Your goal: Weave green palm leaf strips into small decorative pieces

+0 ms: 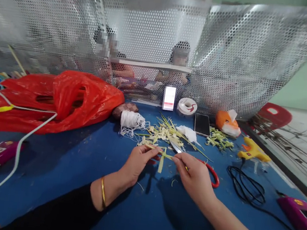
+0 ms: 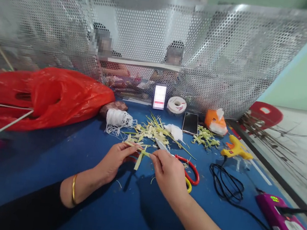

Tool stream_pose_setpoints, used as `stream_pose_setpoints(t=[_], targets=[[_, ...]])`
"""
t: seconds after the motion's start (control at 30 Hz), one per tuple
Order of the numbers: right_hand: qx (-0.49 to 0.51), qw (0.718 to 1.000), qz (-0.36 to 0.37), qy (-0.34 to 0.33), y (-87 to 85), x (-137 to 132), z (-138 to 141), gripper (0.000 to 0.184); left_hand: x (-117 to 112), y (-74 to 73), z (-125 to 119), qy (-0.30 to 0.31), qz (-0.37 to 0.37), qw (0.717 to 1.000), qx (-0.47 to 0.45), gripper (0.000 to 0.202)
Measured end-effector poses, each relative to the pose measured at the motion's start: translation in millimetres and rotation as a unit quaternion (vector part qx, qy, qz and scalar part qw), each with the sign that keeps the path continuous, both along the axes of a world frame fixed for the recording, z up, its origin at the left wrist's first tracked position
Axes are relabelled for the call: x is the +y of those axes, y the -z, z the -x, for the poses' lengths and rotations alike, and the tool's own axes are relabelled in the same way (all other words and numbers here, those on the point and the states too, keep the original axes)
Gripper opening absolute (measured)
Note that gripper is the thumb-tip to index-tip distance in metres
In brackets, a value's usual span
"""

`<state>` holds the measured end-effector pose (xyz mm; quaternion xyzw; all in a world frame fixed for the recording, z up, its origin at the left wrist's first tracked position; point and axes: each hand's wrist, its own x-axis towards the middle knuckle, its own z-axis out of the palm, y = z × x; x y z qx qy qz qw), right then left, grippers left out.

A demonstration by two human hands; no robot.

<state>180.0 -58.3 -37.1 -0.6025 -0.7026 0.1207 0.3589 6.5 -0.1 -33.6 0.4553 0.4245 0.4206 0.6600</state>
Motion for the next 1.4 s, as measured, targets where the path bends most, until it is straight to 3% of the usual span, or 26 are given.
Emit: stream_pose_setpoints(t=[0.17, 0.43, 0.6, 0.7, 0.93, 1.1, 1.2, 1.3, 1.4], targets=[[-0.04, 0.996, -0.075, -0.003, 1.3, 0, -1, 0.021, -2, -3.8, 3, -0.035, -0.013, 0.999, 0.009, 0.026], [-0.06, 0.994, -0.087, -0.003, -2.0, 0, 0, 0.021, -12, -6.5, 12, -0.068, -0.016, 0.997, 0.012, 0.02], [-0.143, 0.984, -0.106, -0.028, 4.9, 2, 4, 0.022, -16, -4.0, 11, -0.05, -0.008, 0.999, 0.016, 0.023], [-0.143, 0.983, -0.105, -0.048, 7.8, 4, 7, 0.02, -18, -1.5, 9, -0.024, 0.0, 0.999, 0.022, 0.022], [0.021, 0.996, -0.055, -0.074, 0.6, 0, 11, 0.005, -19, -4.1, 9, 0.007, -0.091, 0.995, 0.051, 0.015], [0.126, 0.99, -0.007, -0.064, -0.6, -3, 14, 0.008, -22, -5.1, 8, 0.07, -0.037, 0.997, 0.009, 0.02], [0.185, 0.98, 0.017, -0.07, 0.6, -3, 14, 0.007, -23, -3.6, 6, 0.101, -0.008, 0.995, -0.019, 0.033], [0.233, 0.969, 0.04, -0.072, 1.2, -2, 15, 0.009, -23, -0.9, 4, 0.107, 0.013, 0.994, -0.026, 0.044], [0.262, 0.96, 0.054, -0.079, 1.1, -2, 16, 0.017, -23, 1.3, 3, 0.1, -0.002, 0.995, 0.009, 0.04]])
